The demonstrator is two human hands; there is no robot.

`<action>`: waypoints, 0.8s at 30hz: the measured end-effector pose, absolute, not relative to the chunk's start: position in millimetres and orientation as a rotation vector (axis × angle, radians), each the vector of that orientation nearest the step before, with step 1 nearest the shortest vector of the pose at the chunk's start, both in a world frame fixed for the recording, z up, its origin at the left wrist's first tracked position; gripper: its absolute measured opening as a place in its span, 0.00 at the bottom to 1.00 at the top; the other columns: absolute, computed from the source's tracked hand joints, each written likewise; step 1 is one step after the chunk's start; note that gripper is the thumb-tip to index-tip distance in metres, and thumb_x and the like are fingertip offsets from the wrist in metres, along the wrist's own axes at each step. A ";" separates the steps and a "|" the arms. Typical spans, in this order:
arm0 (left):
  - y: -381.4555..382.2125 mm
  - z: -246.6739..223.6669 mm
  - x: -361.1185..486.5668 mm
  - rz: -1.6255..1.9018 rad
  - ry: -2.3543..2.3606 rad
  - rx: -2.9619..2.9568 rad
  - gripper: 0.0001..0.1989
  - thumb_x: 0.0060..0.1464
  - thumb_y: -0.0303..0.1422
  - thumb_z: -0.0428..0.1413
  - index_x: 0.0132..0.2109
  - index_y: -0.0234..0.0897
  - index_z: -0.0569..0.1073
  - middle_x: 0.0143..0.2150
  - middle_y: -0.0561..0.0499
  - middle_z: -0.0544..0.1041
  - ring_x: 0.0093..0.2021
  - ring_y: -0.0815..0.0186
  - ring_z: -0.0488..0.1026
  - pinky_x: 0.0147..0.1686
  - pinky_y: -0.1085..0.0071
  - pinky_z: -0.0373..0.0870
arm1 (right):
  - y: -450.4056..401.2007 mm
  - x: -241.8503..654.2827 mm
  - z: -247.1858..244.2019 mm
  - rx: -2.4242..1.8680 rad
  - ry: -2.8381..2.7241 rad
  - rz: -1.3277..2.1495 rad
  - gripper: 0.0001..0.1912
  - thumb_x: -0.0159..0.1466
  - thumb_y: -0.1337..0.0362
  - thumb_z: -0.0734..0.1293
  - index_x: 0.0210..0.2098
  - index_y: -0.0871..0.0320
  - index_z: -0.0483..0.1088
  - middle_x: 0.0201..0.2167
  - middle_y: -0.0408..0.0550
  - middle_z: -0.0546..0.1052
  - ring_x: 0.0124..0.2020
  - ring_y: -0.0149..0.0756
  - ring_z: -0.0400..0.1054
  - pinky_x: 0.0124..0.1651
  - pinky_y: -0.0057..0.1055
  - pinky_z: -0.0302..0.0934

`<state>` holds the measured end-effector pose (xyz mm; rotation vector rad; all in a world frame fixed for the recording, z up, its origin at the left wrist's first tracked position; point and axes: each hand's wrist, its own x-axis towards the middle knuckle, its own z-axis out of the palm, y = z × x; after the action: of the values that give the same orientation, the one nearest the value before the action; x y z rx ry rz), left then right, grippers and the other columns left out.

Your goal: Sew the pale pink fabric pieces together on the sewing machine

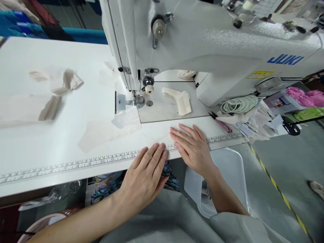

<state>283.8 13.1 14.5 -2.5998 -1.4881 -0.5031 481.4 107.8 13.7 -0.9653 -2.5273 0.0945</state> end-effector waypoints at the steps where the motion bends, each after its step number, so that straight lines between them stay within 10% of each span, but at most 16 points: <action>1: 13.9 15.6 283.1 -0.523 -1.483 -2.599 0.26 0.66 0.39 0.45 0.63 0.26 0.64 0.65 0.40 0.65 0.65 0.52 0.63 0.61 0.56 0.61 | 108.0 481.6 13.1 -0.954 -2.513 0.113 0.17 0.72 0.67 0.58 0.59 0.50 0.65 0.58 0.43 0.71 0.64 0.44 0.58 0.66 0.53 0.48; 16: 14.0 17.2 270.9 -0.559 -1.567 -2.500 0.24 0.66 0.38 0.47 0.62 0.26 0.66 0.64 0.40 0.68 0.62 0.51 0.66 0.59 0.52 0.63 | 111.6 469.0 4.6 -1.320 -2.191 -0.085 0.03 0.66 0.63 0.65 0.39 0.55 0.68 0.41 0.51 0.73 0.43 0.49 0.65 0.44 0.43 0.57; 24: 15.0 31.0 246.9 -0.961 -1.678 -2.629 0.19 0.65 0.33 0.50 0.60 0.32 0.64 0.56 0.39 0.74 0.55 0.55 0.71 0.50 0.57 0.72 | 116.0 448.1 28.7 -1.038 -2.207 0.413 0.04 0.66 0.68 0.64 0.35 0.53 0.66 0.34 0.43 0.77 0.39 0.40 0.71 0.47 0.38 0.60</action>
<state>246.9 15.0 31.0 -2.6288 -1.6782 -0.9607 448.1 116.0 28.7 -1.0376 -2.2070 0.4130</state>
